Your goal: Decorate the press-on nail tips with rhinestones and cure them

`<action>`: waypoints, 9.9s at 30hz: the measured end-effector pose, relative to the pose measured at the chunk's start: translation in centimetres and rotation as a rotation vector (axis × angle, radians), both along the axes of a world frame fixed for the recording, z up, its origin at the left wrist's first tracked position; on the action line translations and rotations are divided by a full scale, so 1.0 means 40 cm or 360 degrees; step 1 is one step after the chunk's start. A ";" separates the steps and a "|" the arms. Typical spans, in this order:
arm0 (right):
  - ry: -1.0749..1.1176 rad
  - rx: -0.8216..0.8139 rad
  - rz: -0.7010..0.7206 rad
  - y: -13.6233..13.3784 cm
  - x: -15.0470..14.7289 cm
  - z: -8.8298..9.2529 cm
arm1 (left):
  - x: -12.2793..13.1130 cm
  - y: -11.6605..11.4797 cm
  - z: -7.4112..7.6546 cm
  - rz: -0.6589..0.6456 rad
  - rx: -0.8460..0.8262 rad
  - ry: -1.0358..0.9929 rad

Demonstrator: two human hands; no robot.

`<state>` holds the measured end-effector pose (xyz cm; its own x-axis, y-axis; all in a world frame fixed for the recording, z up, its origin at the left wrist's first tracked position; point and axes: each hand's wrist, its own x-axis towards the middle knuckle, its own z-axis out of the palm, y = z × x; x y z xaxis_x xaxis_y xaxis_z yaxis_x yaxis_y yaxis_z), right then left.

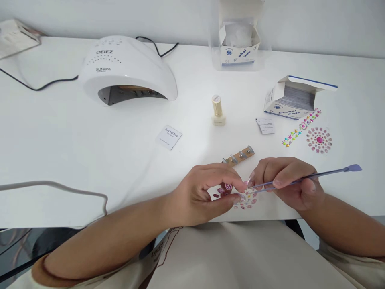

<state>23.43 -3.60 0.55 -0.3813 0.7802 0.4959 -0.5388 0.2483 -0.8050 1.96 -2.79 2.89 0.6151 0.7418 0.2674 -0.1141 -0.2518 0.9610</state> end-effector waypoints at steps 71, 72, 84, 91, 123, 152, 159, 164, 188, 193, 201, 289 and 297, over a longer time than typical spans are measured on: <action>0.0036 0.0004 -0.0009 -0.001 -0.001 -0.006 | 0.005 -0.002 0.002 -0.0023 0.0012 0.0001; 0.0038 0.0005 -0.0027 -0.001 -0.002 -0.006 | 0.005 -0.002 0.003 -0.0022 0.0013 -0.0007; -0.0023 0.0135 -0.0100 -0.004 -0.002 -0.012 | 0.002 -0.004 -0.003 -0.0041 0.0020 0.0019; -0.0027 0.0073 -0.0037 0.000 0.000 -0.008 | 0.005 0.000 0.001 -0.0044 0.0024 0.0014; -0.0099 -0.0067 0.0052 0.004 0.016 -0.001 | 0.000 -0.003 0.001 -0.0048 -0.0031 0.0019; -0.0121 -0.0035 -0.0367 -0.002 -0.003 0.004 | -0.004 -0.005 0.002 0.0113 -0.0142 0.0090; -0.0065 -0.0178 -0.0423 0.004 0.004 0.004 | -0.040 0.015 0.049 0.0611 -0.0224 0.0198; -0.0080 -0.0237 -0.0516 0.035 0.012 -0.009 | -0.094 0.054 0.058 0.1093 -0.0236 0.0566; -0.0372 -0.0407 -0.0519 0.085 0.040 -0.044 | -0.005 0.024 -0.027 0.0378 0.0710 0.1571; -0.0396 -0.0456 -0.0528 0.087 0.038 -0.046 | 0.011 0.021 -0.047 0.0329 0.0803 0.1651; -0.0425 -0.0423 -0.0498 0.078 0.032 -0.048 | -0.015 0.039 -0.038 0.0309 0.0733 0.1628; -0.0519 -0.0650 -0.0347 0.097 0.046 -0.041 | -0.041 0.039 -0.051 0.0433 0.0806 0.1197; -0.0418 -0.0723 -0.0298 0.092 0.044 -0.039 | -0.042 0.039 -0.049 0.0412 0.0803 0.1201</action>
